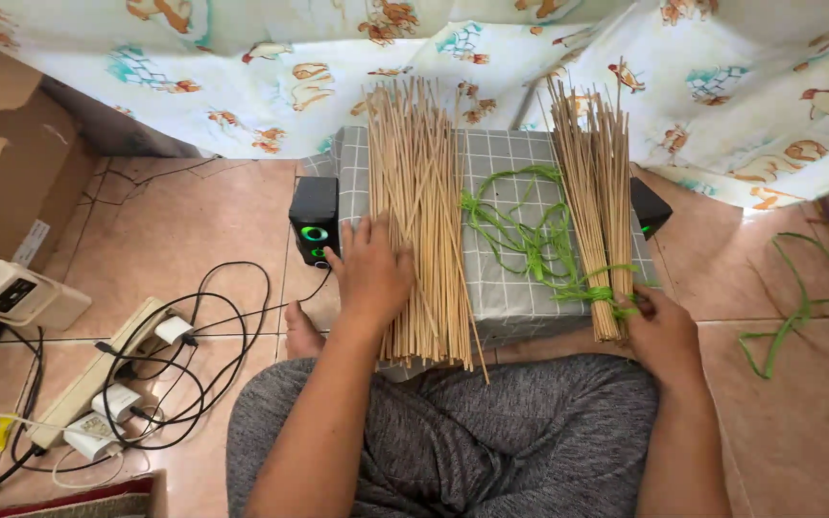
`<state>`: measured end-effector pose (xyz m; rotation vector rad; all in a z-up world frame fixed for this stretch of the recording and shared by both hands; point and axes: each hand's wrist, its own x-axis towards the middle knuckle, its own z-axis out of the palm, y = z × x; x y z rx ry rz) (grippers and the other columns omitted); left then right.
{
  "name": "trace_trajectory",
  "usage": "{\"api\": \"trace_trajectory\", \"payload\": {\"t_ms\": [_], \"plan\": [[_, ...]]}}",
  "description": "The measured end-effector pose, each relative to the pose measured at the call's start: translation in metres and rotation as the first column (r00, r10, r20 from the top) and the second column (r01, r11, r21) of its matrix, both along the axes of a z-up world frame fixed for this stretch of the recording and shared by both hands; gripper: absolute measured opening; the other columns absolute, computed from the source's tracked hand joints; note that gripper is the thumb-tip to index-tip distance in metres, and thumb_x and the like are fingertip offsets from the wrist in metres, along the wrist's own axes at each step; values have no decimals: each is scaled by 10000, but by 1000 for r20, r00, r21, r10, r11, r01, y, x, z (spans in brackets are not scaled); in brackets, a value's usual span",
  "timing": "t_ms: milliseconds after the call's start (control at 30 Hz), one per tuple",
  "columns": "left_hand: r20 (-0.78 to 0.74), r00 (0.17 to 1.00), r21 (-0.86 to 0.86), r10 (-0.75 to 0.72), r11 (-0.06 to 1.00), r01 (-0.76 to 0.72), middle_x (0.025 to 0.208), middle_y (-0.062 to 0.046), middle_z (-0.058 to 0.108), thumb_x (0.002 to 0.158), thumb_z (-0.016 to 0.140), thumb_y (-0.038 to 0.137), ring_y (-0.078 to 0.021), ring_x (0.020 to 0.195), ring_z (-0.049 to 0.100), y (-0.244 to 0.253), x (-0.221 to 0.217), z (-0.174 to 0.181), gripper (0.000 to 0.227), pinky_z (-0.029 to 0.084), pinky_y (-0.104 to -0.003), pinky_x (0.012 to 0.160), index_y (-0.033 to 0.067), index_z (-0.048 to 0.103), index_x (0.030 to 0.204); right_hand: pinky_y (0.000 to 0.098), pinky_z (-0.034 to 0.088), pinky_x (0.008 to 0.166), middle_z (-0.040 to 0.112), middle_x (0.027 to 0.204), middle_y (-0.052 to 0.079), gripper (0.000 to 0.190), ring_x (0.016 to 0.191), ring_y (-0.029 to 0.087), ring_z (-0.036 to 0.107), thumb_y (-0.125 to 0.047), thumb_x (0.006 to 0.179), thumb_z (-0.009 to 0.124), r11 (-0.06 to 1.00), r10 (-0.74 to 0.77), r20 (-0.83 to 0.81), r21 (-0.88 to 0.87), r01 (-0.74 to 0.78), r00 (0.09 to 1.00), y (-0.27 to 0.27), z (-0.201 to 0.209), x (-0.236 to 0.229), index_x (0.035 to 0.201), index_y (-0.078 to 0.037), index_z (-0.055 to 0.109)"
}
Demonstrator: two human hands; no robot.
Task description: Tying bundles of bamboo sticks together using green plastic strips while sitting on the floor.
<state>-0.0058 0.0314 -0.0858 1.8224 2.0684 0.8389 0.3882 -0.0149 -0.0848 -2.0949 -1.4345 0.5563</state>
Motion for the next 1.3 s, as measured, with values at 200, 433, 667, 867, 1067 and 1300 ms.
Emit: {"api": "trace_trajectory", "payload": {"t_ms": [200, 433, 667, 867, 1067, 1300], "plan": [[16, 1000, -20, -1, 1000, 1, 1518, -222, 463, 956, 575, 337, -497, 1479, 267, 1, 0, 4, 580, 155, -810, 1097, 83, 466, 1465, 325, 453, 641, 668, 1034, 237, 513, 789, 252, 574, -94, 939, 690, 999, -32, -330, 30, 44, 943, 1, 7, -7, 1411, 83, 591], [29, 999, 1, 16, 1000, -16, 1545, -234, 414, 920, 623, 331, -491, 1474, 275, 0, 2, 10, 650, 161, -789, 1111, 80, 449, 1494, 290, 404, 495, 579, 886, 50, 195, 591, 149, 491, -199, 1015, 550, 986, -57, -789, 50, 157, 611, -15, 9, 40, 1130, -56, 616], [140, 988, 398, -62, 917, 1, 1390, -209, 548, 923, 666, 240, -423, 1315, 497, -19, 11, 44, 467, 357, -609, 1057, 51, 591, 1344, 321, 346, 548, 590, 1080, 167, 388, 702, 222, 452, 1, 1005, 561, 994, -47, -549, 58, 94, 834, -73, 80, 19, 1387, 70, 557], [650, 695, 137, -307, 947, 291, 983, -76, 733, 918, 666, 286, -156, 844, 657, -59, 37, 94, 438, 566, -298, 730, 52, 665, 1289, 460, 479, 664, 690, 1191, 308, 642, 827, 396, 631, 190, 809, 629, 998, 43, -467, -18, -57, 883, -92, 102, -19, 1440, 97, 553], [924, -343, 369, -171, 640, 674, 1399, -215, 606, 770, 790, 212, -354, 1241, 634, -77, 60, 83, 977, 526, -524, 1105, 57, 343, 1625, 357, 580, 645, 772, 1130, 267, 672, 898, 324, 745, 102, 738, 692, 905, 332, -819, 137, -403, 468, -82, 70, -96, 1398, 54, 576], [978, -200, 83, -55, 987, 135, 1091, -138, 688, 936, 676, 123, -237, 802, 734, -74, 44, 96, 282, 504, -238, 593, -42, 642, 1162, 455, 598, 875, 637, 1342, 223, 765, 1105, 292, 660, -518, 941, 405, 900, 428, -689, 264, -348, 585, -63, 82, -150, 1433, 65, 463]]}}
